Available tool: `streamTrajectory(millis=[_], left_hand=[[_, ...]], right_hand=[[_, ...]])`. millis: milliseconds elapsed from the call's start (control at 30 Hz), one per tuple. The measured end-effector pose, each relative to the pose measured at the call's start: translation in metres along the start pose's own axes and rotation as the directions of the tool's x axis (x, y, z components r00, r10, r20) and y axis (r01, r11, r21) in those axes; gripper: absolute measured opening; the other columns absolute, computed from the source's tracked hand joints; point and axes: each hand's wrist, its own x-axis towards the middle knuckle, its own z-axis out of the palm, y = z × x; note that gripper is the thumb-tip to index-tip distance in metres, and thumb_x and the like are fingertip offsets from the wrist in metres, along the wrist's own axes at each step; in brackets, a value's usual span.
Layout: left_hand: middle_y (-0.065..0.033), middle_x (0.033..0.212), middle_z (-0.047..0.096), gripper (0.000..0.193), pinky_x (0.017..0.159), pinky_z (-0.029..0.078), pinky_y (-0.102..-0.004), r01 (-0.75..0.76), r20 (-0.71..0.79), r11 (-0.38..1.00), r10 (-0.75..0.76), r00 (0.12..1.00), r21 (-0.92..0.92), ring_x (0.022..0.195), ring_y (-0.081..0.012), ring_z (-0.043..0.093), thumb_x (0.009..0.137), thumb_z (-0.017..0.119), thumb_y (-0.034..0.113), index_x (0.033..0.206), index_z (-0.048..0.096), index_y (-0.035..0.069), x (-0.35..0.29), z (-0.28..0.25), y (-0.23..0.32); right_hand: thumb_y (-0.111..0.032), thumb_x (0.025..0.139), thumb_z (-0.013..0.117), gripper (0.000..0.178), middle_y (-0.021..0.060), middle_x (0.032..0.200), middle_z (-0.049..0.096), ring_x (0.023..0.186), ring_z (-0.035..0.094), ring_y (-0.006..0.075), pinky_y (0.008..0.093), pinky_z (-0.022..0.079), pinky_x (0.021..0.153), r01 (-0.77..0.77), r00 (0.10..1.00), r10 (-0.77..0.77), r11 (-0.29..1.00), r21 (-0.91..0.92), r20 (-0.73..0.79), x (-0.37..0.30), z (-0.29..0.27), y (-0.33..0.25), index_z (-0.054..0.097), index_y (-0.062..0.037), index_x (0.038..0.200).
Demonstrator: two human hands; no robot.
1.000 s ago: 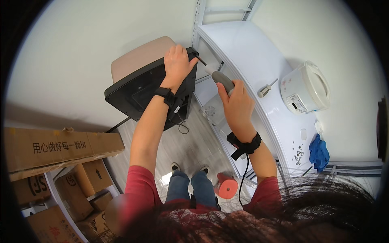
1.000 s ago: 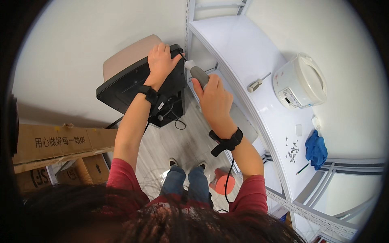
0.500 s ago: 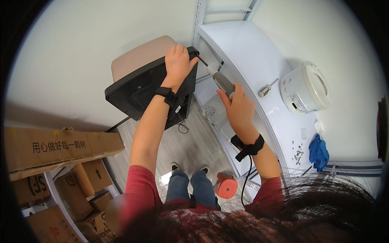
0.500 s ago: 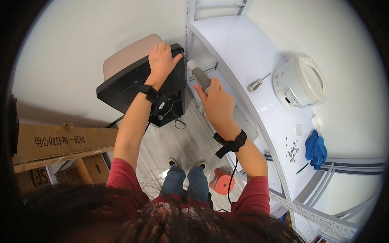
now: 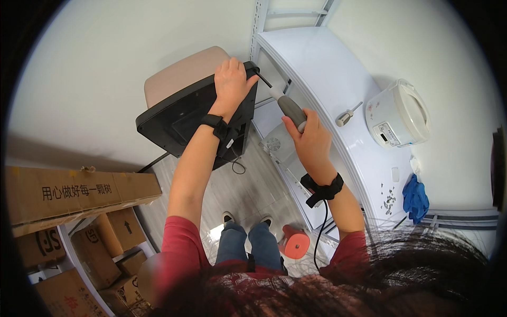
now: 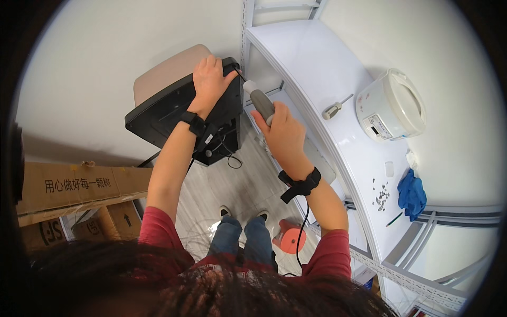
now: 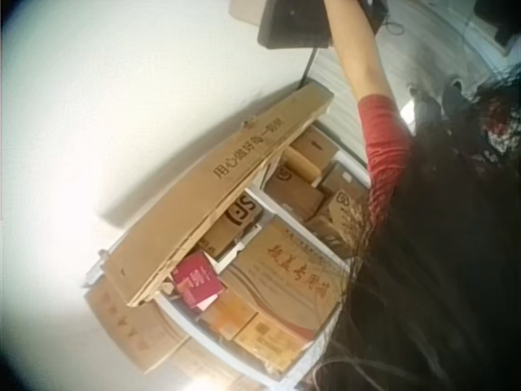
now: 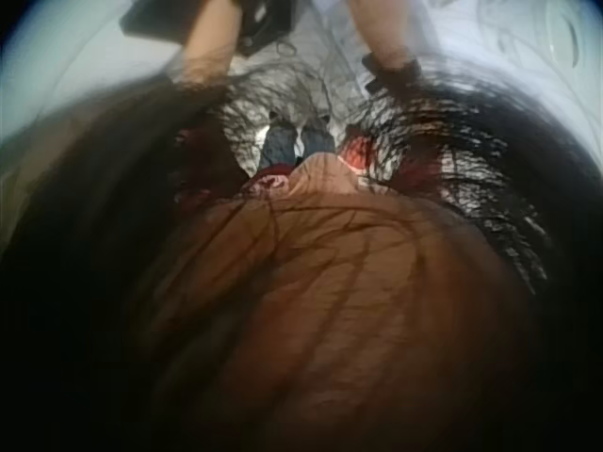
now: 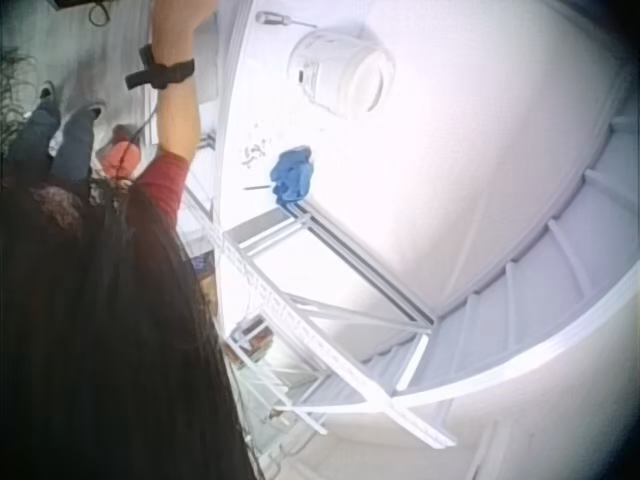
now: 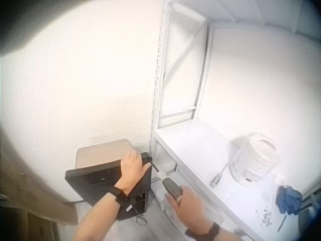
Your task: The person uses a cordless screwdriver to fasten screws into the back panel of a black electronic device. They repeatedly position the tool, drive screws, and adjust their grip while working in a storage room.
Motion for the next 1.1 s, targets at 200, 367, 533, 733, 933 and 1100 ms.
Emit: streamTrajectory(millis=[200,367,533,733,933,1100], left_hand=[[-0.0040,0.074,0.050,0.040,0.063,0.042,-0.0340,0.005,0.012,1.000,-0.005,1.000,-0.019,0.075,-0.0225,0.054,0.061,0.078,0.040,0.071,0.061,0.005,-0.002,0.002,-0.005],[-0.0043,0.073,0.049,0.041,0.062,0.042,-0.0345,0.007,0.010,1.000,-0.007,1.000,-0.014,0.074,-0.0226,0.053,0.060,0.078,0.040,0.070,0.061,0.005,0.001,0.001,-0.001],[-0.0044,0.072,0.049,0.041,0.062,0.041,-0.0346,0.033,0.004,0.999,-0.033,0.999,-0.023,0.073,-0.0231,0.053,0.058,0.079,0.041,0.068,0.060,0.005,-0.001,0.001,0.000],[-0.0050,0.071,0.049,0.042,0.062,0.042,-0.0349,0.017,-0.018,1.000,-0.017,1.000,-0.018,0.073,-0.0232,0.053,0.060,0.078,0.042,0.068,0.060,0.005,-0.001,0.001,0.000],[-0.0038,0.073,0.050,0.040,0.061,0.041,-0.0338,0.013,-0.003,1.000,-0.013,1.000,-0.003,0.073,-0.0218,0.053,0.059,0.078,0.041,0.070,0.062,0.006,-0.001,0.002,-0.002],[-0.0033,0.072,0.049,0.040,0.060,0.041,-0.0333,0.018,0.010,1.000,-0.018,1.000,0.017,0.073,-0.0214,0.053,0.059,0.078,0.042,0.069,0.062,0.006,-0.001,0.002,-0.001]], right_hand=[[-0.031,0.082,0.069,0.039,0.0136,0.083,0.061,0.058,0.060,0.0261,0.0346,0.046,0.049,0.125,0.991,-0.124,0.991,0.035,-0.049,0.012,-0.010,-0.012,0.054,-0.0024,0.104],[-0.029,0.081,0.068,0.042,0.0113,0.086,0.059,0.059,0.059,0.0258,0.0345,0.045,0.048,0.152,0.983,-0.153,0.988,-0.018,-0.096,0.006,0.000,0.003,0.051,-0.0022,0.109],[-0.029,0.081,0.069,0.043,0.0104,0.084,0.059,0.058,0.058,0.0259,0.0350,0.045,0.047,-0.058,0.996,0.051,0.993,0.104,0.071,0.005,-0.011,-0.011,0.051,-0.0036,0.110],[-0.033,0.081,0.068,0.046,0.0095,0.082,0.058,0.056,0.057,0.0243,0.0345,0.044,0.045,-0.038,0.995,0.034,0.999,0.037,0.096,0.003,-0.012,-0.005,0.049,-0.0026,0.110],[-0.032,0.082,0.067,0.034,0.0085,0.076,0.056,0.057,0.057,0.0249,0.0348,0.043,0.045,0.033,0.996,-0.027,0.997,0.065,-0.087,0.010,-0.013,-0.005,0.052,-0.0036,0.092],[-0.033,0.080,0.068,0.037,0.0107,0.085,0.055,0.062,0.058,0.0252,0.0340,0.044,0.048,0.016,0.999,-0.016,1.000,0.017,0.038,0.007,-0.010,0.003,0.054,-0.0012,0.094]])
